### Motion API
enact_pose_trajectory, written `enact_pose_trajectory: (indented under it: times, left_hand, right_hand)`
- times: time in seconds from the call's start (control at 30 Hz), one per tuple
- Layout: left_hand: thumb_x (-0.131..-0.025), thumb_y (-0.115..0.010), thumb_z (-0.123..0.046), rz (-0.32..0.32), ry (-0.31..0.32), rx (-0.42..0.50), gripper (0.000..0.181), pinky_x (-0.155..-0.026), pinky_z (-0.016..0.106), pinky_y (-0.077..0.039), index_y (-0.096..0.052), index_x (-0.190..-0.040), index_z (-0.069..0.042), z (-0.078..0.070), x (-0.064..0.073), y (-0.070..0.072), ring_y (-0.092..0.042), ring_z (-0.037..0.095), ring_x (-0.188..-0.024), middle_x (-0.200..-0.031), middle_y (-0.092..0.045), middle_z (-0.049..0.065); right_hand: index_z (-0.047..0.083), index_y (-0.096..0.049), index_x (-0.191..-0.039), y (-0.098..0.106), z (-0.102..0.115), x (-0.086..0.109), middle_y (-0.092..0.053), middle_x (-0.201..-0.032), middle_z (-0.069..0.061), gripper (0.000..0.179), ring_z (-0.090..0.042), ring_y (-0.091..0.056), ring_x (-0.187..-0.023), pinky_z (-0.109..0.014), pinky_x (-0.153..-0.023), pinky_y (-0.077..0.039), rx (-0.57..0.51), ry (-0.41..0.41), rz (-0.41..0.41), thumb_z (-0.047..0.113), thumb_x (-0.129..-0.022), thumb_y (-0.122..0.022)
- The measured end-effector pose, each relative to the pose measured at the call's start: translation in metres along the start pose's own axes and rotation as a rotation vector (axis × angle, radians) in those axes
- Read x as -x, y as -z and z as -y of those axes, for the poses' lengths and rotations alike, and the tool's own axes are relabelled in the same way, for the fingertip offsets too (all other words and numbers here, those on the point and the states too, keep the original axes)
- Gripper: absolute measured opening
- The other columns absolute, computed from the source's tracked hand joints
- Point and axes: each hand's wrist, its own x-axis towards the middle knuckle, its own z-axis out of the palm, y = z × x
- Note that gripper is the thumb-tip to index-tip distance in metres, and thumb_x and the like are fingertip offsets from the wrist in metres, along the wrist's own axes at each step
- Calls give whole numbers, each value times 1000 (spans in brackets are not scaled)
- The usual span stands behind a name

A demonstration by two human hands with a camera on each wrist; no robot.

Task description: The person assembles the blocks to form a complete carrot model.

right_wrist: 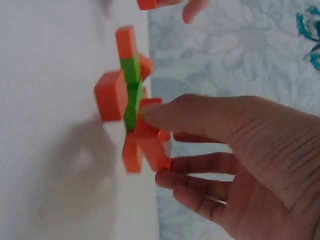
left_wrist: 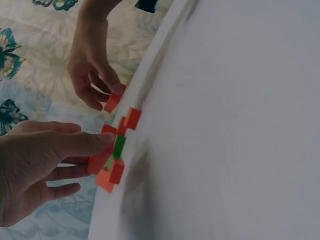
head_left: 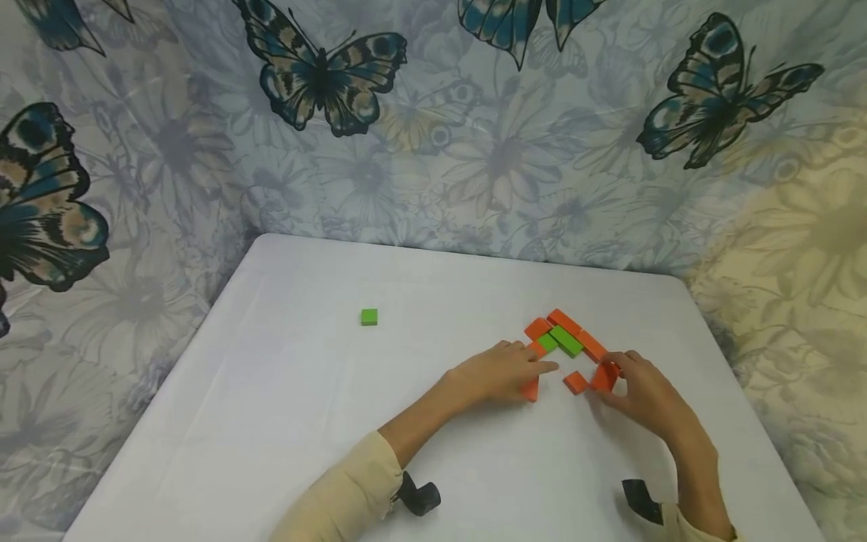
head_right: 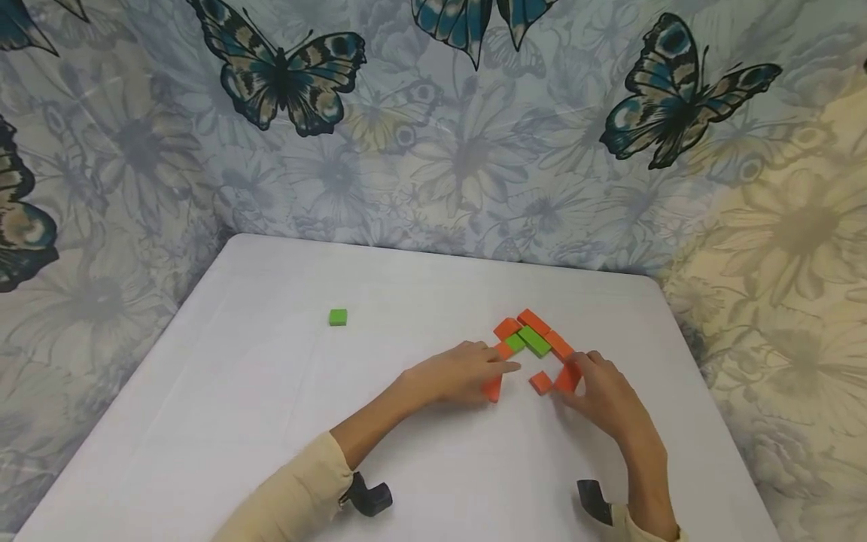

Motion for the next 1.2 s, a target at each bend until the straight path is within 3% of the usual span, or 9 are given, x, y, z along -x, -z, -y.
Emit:
enact_pose_trajectory:
  times: [0.1, 0.27, 0.43, 0.63, 0.77, 0.93, 1.2]
  left_hand:
    - [-96, -74, -41, -43, 29, 69, 58, -101, 24, -50, -54, -148, -25, 14, 15, 11, -59, 13, -117, -133, -66, -5]
    - [-91, -82, -36, -117, 97, 189, 41, -91, 25, -51, -61, -121, -17, 40, 48, 20, -58, 13, -103, -110, -67, -4]
    - [-87, -87, -31, -139, 191, 260, 40, -85, 28, -48, -58, -111, -15, 65, 80, 20, -53, 14, -93, -98, -64, 0]
    - [-86, -87, -29, -160, 242, 302, 39, -85, 32, -48, -57, -106, -14, 83, 104, 15, -54, 17, -93, -98, -67, 5]
    - [-83, -90, -23, -135, 261, 342, 40, -84, 31, -49, -58, -105, -13, 90, 113, 7, -55, 16, -90, -96, -67, 3]
    - [-77, -94, -20, -102, 269, 424, 44, -80, 30, -47, -59, -103, -12, 95, 111, -8, -53, 15, -87, -90, -62, -1]
    - [-76, -95, -23, -103, 277, 530, 50, -81, 28, -43, -56, -103, -8, 98, 111, -22, -50, 16, -89, -91, -59, 3]
  right_hand:
    - [-7, -65, -127, 3, 20, -6, -66, -112, -22, 54, -36, -63, -98, -59, -86, -59, -28, 39, -9, 16, -83, -86]
    - [-4, -63, -130, 2, 54, -21, -65, -120, -18, 54, -33, -62, -103, -52, -86, -60, -51, 167, -35, 14, -83, -83]
    - [-2, -62, -133, -8, 81, -42, -62, -129, -13, 56, -26, -61, -112, -45, -91, -60, -41, 294, -20, 14, -83, -81]
    - [1, -64, -133, -23, 107, -65, -64, -124, -9, 59, -23, -64, -106, -41, -92, -61, -14, 369, 19, 22, -83, -86]
    - [2, -64, -133, -37, 121, -79, -64, -123, -9, 59, -24, -64, -107, -40, -94, -61, -30, 425, 76, 25, -84, -87]
    - [1, -66, -131, -57, 133, -93, -63, -118, -7, 57, -18, -60, -100, -35, -90, -58, -27, 484, 145, 30, -85, -86]
    - [1, -65, -133, -82, 142, -105, -61, -115, -5, 57, -15, -54, -100, -31, -89, -54, -39, 478, 224, 29, -87, -84]
